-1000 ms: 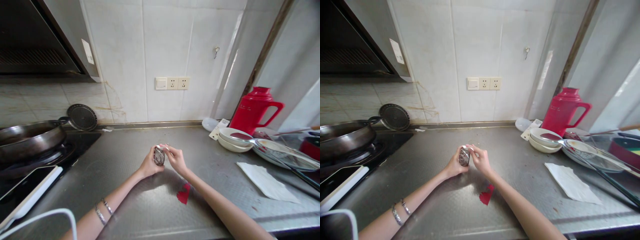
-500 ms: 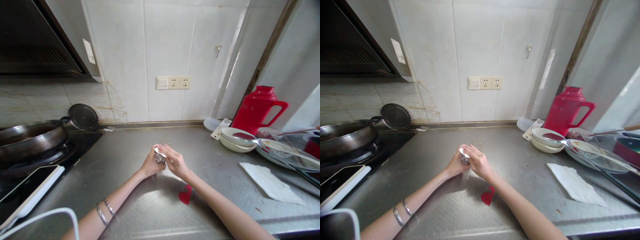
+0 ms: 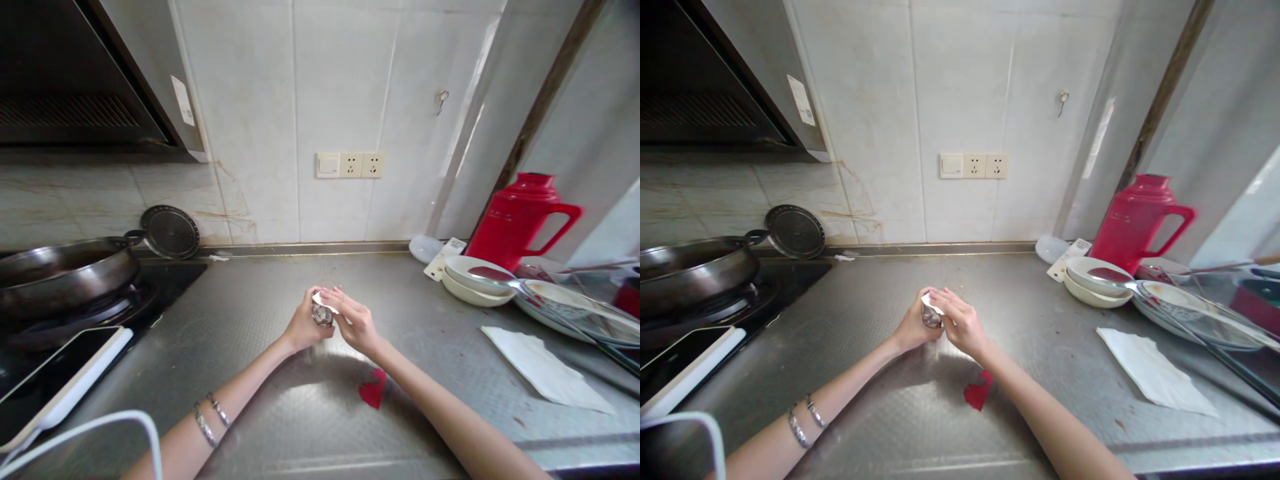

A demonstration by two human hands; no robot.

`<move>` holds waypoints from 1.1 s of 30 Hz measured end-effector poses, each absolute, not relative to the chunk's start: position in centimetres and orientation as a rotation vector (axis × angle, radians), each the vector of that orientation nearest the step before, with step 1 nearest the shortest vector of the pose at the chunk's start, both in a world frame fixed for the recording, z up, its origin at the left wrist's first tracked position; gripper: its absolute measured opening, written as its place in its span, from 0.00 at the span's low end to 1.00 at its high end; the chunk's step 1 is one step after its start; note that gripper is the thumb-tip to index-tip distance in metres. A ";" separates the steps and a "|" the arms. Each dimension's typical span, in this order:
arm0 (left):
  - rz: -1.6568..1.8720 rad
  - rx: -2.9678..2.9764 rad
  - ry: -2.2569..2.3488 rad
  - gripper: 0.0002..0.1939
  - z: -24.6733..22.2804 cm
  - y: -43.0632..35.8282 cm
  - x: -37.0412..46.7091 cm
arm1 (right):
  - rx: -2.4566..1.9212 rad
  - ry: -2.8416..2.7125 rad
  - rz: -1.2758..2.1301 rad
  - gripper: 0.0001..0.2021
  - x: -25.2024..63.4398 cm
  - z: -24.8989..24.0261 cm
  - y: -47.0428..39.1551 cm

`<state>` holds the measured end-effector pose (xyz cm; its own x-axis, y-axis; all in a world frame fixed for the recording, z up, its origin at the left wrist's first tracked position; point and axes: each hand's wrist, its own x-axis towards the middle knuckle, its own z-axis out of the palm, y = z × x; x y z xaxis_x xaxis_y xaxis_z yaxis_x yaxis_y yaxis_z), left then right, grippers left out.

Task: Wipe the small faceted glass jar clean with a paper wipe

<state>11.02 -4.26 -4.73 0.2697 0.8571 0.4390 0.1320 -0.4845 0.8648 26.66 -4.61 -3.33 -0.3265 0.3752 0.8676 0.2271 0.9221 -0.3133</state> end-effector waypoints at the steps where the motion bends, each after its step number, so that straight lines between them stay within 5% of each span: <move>1: 1.262 1.815 0.900 0.39 -4.7 -4.3 11.0 | -0.441 -1.923 0.158 0.19 26.7 -3.3 -4.5; 8: 1.223 1.792 0.956 0.41 -4.1 -4.8 11.1 | -0.732 -1.692 0.252 0.13 26.7 -3.8 -3.5; 15: 1.248 1.806 0.989 0.38 -4.6 -4.4 11.1 | -0.470 -1.914 0.152 0.18 26.6 -3.4 -4.5; 23: 1.143 1.880 1.055 0.44 -4.4 -4.8 11.1 | -0.866 -1.658 0.358 0.12 26.6 -3.6 -3.7; 33: 1.112 2.005 0.915 0.27 -4.4 -4.2 11.5 | -0.361 -2.164 -0.221 0.23 26.8 -3.2 -4.6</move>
<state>11.51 -4.23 -4.40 0.3936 0.8171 0.4212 0.2556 -0.5374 0.8037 26.76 -4.61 -3.18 -0.5496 0.1748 0.8169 0.3363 0.9414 0.0249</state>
